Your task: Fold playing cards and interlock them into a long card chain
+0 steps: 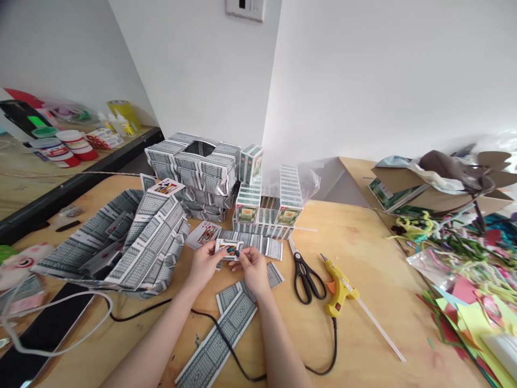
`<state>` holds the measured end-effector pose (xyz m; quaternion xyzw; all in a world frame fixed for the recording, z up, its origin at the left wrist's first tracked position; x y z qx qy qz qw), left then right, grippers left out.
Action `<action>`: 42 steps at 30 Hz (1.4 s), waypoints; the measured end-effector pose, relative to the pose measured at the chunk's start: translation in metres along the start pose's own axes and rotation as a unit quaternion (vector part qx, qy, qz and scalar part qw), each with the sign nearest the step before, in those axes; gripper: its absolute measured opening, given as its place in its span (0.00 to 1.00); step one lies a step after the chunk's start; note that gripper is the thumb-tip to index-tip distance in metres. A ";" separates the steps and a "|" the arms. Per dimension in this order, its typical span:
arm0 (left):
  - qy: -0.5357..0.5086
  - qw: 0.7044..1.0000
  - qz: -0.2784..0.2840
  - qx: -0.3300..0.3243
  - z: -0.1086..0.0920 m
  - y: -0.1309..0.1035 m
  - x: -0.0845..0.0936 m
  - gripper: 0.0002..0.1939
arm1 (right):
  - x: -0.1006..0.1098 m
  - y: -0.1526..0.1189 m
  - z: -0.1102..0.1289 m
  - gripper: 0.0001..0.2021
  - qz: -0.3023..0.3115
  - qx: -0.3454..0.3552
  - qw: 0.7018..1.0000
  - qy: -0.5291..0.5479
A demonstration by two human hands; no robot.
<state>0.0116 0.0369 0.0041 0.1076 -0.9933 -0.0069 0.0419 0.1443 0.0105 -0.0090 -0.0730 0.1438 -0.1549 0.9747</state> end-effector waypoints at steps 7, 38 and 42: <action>0.010 0.999 0.035 0.000 0.003 0.002 0.002 0.11 | 0.004 -0.002 0.008 0.13 -0.015 0.083 0.995 -0.053; 0.048 0.995 -0.035 -0.083 -0.001 -0.009 -0.007 0.09 | -0.010 -0.018 0.009 0.19 0.154 -0.058 0.985 0.059; 0.032 0.996 -0.031 -0.073 -0.002 -0.009 -0.006 0.08 | -0.014 -0.019 0.009 0.15 0.145 -0.065 0.986 0.049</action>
Point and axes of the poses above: each hand's wrist, its own y-axis towards the middle knuckle, its own x-axis out of the back of the hand, z = x × y, the point moved 2 cm from there along y, towards the middle knuckle, and after that the axes turned 14 degrees about -z, right-handed, at the moved point
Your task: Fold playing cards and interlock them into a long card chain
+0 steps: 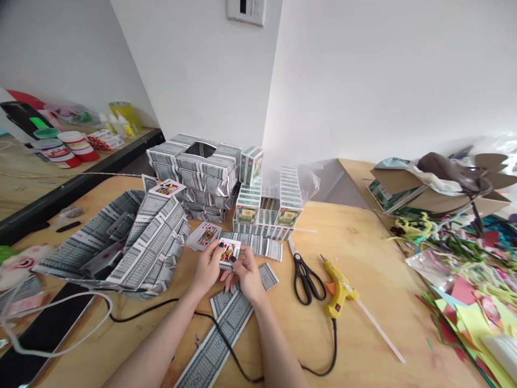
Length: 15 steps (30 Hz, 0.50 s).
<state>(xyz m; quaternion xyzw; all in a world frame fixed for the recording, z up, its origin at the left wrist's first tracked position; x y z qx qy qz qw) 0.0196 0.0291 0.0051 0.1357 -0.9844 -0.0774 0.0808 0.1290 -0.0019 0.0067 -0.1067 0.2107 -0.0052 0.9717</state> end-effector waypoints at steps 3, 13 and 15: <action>-0.010 1.000 -0.009 0.007 0.000 -0.001 0.000 0.07 | -0.002 0.001 -0.002 0.12 -0.034 0.009 0.999 -0.011; -0.058 0.996 0.004 0.064 -0.005 -0.004 -0.003 0.08 | -0.006 0.001 -0.007 0.11 -0.161 0.056 0.985 -0.014; -0.056 0.997 0.009 0.051 -0.006 -0.005 -0.004 0.09 | -0.006 0.002 -0.006 0.10 -0.172 0.059 0.983 -0.006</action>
Point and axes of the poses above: each hand's wrist, its own y-axis towards the middle knuckle, its own x-axis out of the back of the hand, z = x × y, the point moved 2 cm from there along y, towards the middle knuckle, and after that the axes turned 14 degrees about -z, right-handed, at the moved point
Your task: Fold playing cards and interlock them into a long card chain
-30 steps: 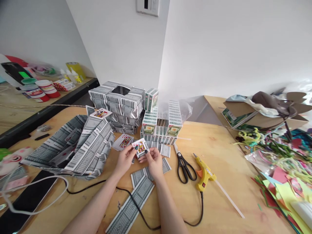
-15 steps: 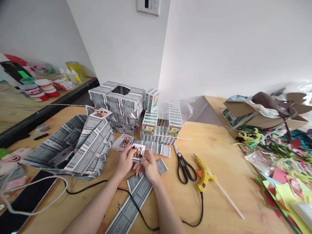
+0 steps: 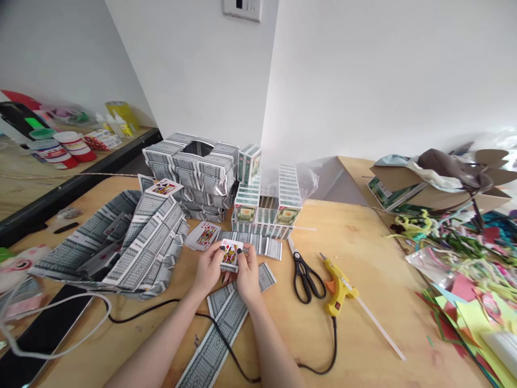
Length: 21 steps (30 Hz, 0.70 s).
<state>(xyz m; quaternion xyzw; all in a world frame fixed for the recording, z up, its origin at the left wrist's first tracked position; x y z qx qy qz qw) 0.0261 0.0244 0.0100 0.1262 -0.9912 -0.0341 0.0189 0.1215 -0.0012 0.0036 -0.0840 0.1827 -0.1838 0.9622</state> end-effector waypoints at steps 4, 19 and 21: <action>0.013 1.000 0.000 -0.024 -0.001 -0.004 -0.002 0.13 | 0.003 0.002 0.000 0.09 -0.015 0.006 1.000 0.010; 0.021 0.999 -0.007 -0.028 -0.002 -0.007 -0.004 0.10 | 0.006 0.004 0.001 0.08 -0.022 -0.003 1.000 -0.005; 0.016 0.999 -0.007 -0.036 -0.004 -0.007 -0.004 0.11 | 0.006 0.004 0.002 0.08 -0.022 -0.002 1.000 -0.004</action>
Point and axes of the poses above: each hand's wrist, its own y-axis towards the middle knuckle, its own x-axis out of the back of the hand, z = x × y, the point moved 2 cm from there along y, towards the middle knuckle, and after that the axes turned 14 degrees about -z, right-handed, at the moved point
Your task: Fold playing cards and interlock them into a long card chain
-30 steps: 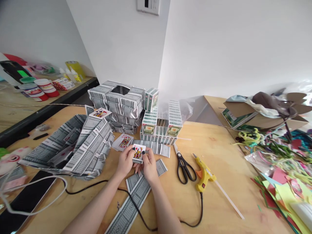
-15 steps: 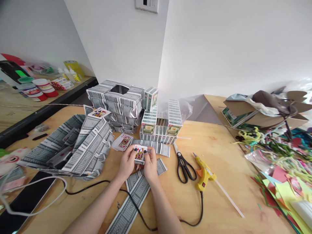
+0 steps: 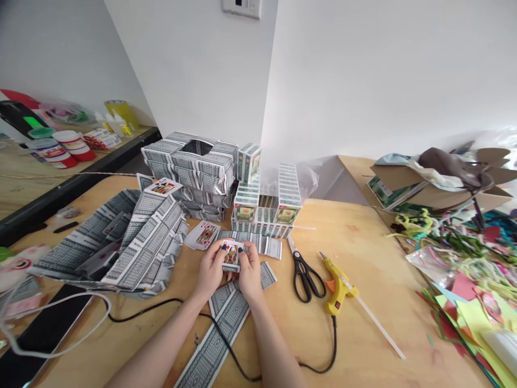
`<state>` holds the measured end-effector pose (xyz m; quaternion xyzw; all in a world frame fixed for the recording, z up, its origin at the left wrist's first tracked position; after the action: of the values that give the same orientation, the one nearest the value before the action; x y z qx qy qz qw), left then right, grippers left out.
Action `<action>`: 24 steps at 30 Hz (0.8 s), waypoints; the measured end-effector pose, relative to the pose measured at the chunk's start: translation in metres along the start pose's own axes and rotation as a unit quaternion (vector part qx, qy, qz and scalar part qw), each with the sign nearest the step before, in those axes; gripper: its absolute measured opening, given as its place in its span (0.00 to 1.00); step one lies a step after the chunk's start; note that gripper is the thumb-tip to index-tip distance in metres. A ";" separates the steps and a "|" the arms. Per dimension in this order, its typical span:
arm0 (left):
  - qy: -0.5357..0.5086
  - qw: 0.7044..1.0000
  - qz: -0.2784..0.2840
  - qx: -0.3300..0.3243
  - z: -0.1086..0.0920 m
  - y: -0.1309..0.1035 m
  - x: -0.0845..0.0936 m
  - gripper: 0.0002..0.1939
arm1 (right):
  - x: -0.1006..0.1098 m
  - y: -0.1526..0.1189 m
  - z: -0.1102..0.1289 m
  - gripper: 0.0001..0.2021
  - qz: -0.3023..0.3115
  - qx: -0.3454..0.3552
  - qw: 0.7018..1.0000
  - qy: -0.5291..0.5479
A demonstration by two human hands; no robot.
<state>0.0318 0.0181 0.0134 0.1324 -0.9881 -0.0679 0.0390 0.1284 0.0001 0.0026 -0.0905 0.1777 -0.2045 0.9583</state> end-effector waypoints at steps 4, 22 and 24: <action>0.000 1.000 -0.002 0.002 0.000 -0.002 -0.001 0.12 | 0.000 0.001 0.000 0.07 -0.009 0.004 1.000 0.015; -0.016 1.000 -0.016 0.016 0.004 -0.003 -0.003 0.07 | -0.001 0.002 -0.003 0.03 -0.006 -0.002 1.000 0.017; -0.025 0.999 -0.024 0.015 0.001 -0.004 -0.001 0.06 | -0.001 0.002 -0.004 0.03 0.001 -0.010 1.000 0.018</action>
<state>0.0341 0.0147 0.0113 0.1550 -0.9862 -0.0572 0.0109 0.1271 0.0017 -0.0010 -0.0967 0.1968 -0.2033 0.9543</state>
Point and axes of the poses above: each hand's wrist, its own y-axis towards the middle knuckle, its own x-axis out of the back of the hand, z = x × y, the point moved 2 cm from there along y, towards the middle knuckle, and after that the axes turned 14 degrees about -z, right-handed, at the moved point
